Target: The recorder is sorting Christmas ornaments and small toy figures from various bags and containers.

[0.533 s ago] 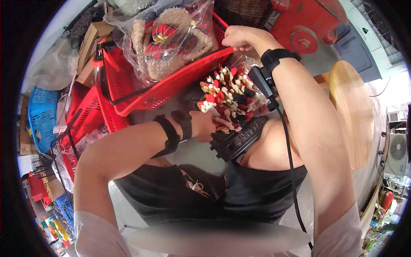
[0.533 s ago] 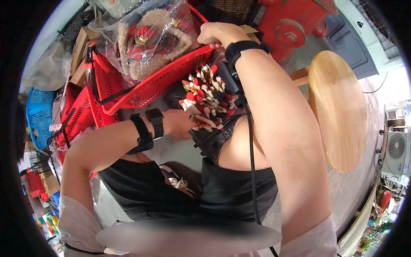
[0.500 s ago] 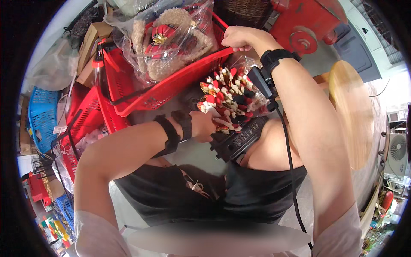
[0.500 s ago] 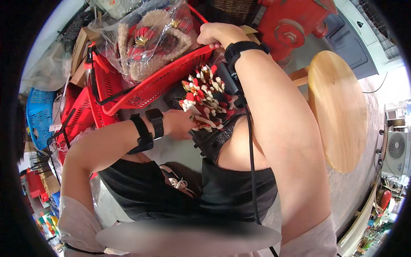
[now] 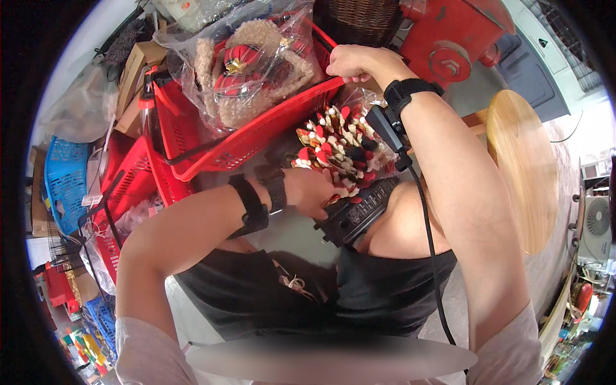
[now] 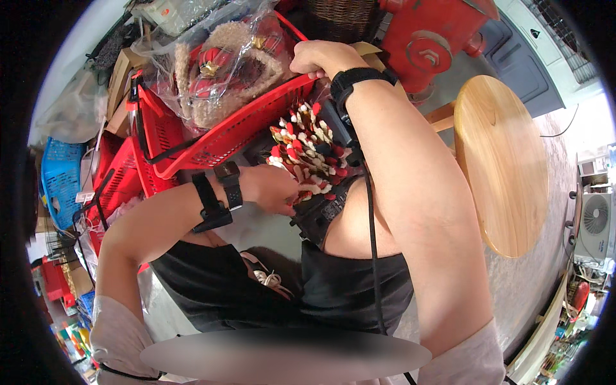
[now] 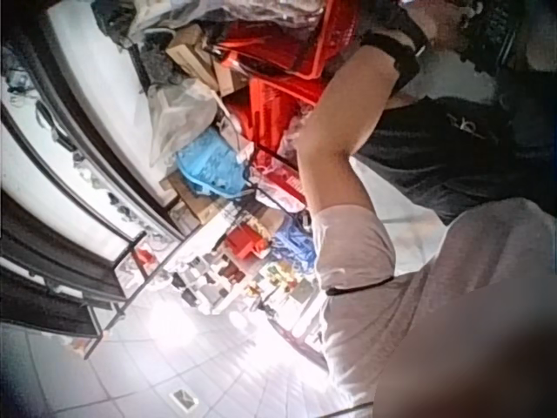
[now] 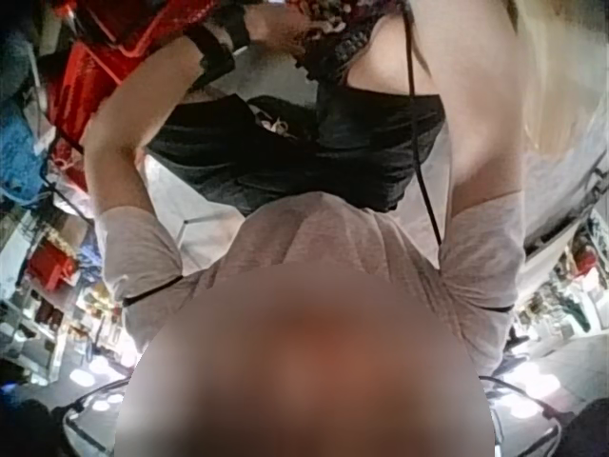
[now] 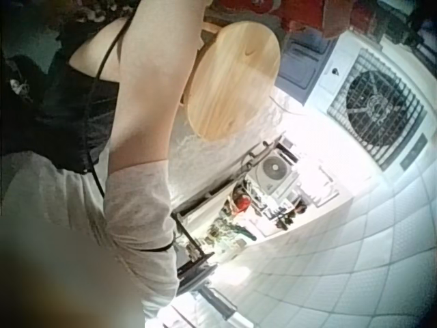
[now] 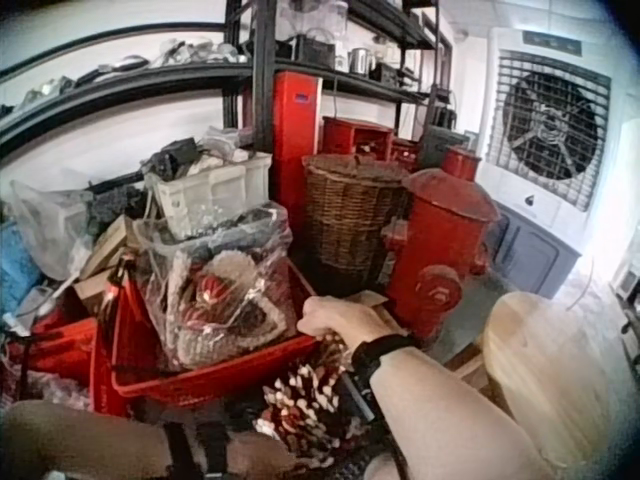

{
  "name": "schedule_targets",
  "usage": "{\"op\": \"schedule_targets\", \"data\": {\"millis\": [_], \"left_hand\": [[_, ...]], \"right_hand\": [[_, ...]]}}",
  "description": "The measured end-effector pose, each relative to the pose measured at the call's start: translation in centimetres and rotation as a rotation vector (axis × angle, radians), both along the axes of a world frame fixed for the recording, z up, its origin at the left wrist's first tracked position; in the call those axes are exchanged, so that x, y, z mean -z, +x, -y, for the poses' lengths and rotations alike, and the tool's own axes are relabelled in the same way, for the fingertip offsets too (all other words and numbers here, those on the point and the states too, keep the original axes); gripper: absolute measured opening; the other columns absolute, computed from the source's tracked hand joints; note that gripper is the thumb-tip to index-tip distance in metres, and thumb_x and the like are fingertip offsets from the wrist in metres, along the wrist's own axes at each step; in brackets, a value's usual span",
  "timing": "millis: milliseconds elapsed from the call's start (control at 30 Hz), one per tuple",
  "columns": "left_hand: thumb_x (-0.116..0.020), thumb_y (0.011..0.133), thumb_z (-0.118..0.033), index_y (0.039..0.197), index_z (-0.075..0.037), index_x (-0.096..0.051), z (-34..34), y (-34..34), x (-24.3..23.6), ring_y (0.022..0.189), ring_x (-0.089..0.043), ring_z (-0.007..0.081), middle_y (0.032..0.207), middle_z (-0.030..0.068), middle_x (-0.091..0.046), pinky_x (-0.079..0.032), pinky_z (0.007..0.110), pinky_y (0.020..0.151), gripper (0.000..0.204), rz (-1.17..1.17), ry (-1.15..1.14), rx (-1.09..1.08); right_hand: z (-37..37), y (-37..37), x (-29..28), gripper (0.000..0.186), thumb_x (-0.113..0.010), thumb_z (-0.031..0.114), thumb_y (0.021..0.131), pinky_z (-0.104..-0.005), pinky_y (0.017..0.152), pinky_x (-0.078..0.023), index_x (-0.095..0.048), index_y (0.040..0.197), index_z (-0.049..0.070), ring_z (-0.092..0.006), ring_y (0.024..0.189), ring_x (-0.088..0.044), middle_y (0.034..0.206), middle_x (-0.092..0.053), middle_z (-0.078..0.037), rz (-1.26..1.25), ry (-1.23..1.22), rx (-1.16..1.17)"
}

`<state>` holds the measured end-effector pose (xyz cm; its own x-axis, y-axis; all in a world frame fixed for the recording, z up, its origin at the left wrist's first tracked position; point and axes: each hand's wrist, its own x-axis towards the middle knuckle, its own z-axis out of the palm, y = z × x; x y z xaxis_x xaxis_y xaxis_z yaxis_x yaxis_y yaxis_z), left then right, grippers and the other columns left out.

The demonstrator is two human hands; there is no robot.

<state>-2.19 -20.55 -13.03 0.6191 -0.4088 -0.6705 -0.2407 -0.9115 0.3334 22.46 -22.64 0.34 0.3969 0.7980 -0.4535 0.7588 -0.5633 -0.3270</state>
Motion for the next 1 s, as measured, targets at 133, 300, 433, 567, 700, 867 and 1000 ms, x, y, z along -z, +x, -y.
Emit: {"op": "schedule_targets", "data": {"millis": [133, 300, 433, 567, 700, 867, 1000], "left_hand": [[-0.067, 0.092, -0.043, 0.128, -0.014, -0.072, -3.1, 1.3, -0.4, 0.097, -0.073, 0.0396, 0.100, 0.0182, -0.075, -0.058, 0.053, 0.084, 0.046, 0.043, 0.001, -0.042], [-0.067, 0.091, -0.040, 0.127, -0.014, -0.072, -9.3, 3.8, -1.3, 0.097, -0.073, 0.0400, 0.101, 0.0184, -0.075, -0.058, 0.053, 0.084, 0.045, 0.101, 0.000, -0.092], [-0.066, 0.091, -0.038, 0.127, -0.013, -0.072, -15.5, 3.5, -2.1, 0.097, -0.073, 0.0404, 0.102, 0.0186, -0.074, -0.058, 0.053, 0.084, 0.044, 0.147, 0.009, -0.137], [-0.066, 0.091, -0.036, 0.127, -0.013, -0.071, -18.4, 2.4, -3.1, 0.098, -0.073, 0.0407, 0.103, 0.0189, -0.074, -0.058, 0.054, 0.084, 0.043, 0.198, 0.028, -0.196], [-0.065, 0.090, -0.034, 0.126, -0.013, -0.071, -18.7, 1.8, -5.4, 0.098, -0.072, 0.0411, 0.104, 0.0191, -0.074, -0.058, 0.054, 0.084, 0.042, 0.270, 0.063, -0.248], [-0.065, 0.090, -0.031, 0.126, -0.012, -0.071, -17.4, 0.8, -8.7, 0.098, -0.072, 0.0415, 0.105, 0.0193, -0.073, -0.058, 0.054, 0.084, 0.041, 0.366, 0.138, -0.322], [-0.064, 0.090, -0.029, 0.126, -0.012, -0.070, -16.5, 1.6, -10.5, 0.098, -0.072, 0.0419, 0.106, 0.0195, -0.073, -0.057, 0.054, 0.084, 0.040, 0.435, 0.174, -0.375]], "right_hand": [[-0.5, 1.1, 0.9, 0.036, -0.056, 0.032, 0.101, -0.0350, 0.054, -0.049, -0.069, 0.102, -0.001, -0.0177, 0.064, -0.059, 0.082, -0.067, -0.008, -0.054, 0.034, -0.036], [-1.0, 2.2, 1.8, 0.045, -0.055, 0.042, 0.105, -0.0350, 0.057, -0.052, -0.069, 0.108, 0.000, -0.0177, 0.070, -0.061, 0.091, -0.070, -0.009, -0.166, 0.074, -0.067], [-3.6, 2.5, 1.5, 0.043, -0.057, 0.042, 0.104, -0.0365, 0.062, -0.051, -0.069, 0.110, 0.002, -0.0199, 0.075, -0.060, 0.096, -0.068, -0.010, -0.124, 0.135, -0.034], [-3.6, 3.4, 1.1, 0.041, -0.058, 0.042, 0.102, -0.0380, 0.066, -0.051, -0.070, 0.112, 0.003, -0.0220, 0.081, -0.059, 0.100, -0.066, -0.012, -0.081, 0.204, -0.017], [-3.0, 4.3, 1.0, 0.040, -0.059, 0.041, 0.101, -0.0395, 0.070, -0.051, -0.070, 0.114, 0.004, -0.0241, 0.086, -0.058, 0.105, -0.064, -0.013, -0.020, 0.292, 0.003], [-2.0, 4.5, 1.0, 0.039, -0.061, 0.041, 0.099, -0.0413, 0.075, -0.050, -0.070, 0.116, 0.006, -0.0268, 0.093, -0.057, 0.111, -0.062, -0.015, 0.048, 0.432, 0.014], [-1.5, 4.1, 1.3, 0.039, -0.062, 0.040, 0.098, -0.0428, 0.079, -0.050, -0.070, 0.117, 0.008, -0.0289, 0.099, -0.055, 0.116, -0.060, -0.017, 0.095, 0.522, 0.032]]}}
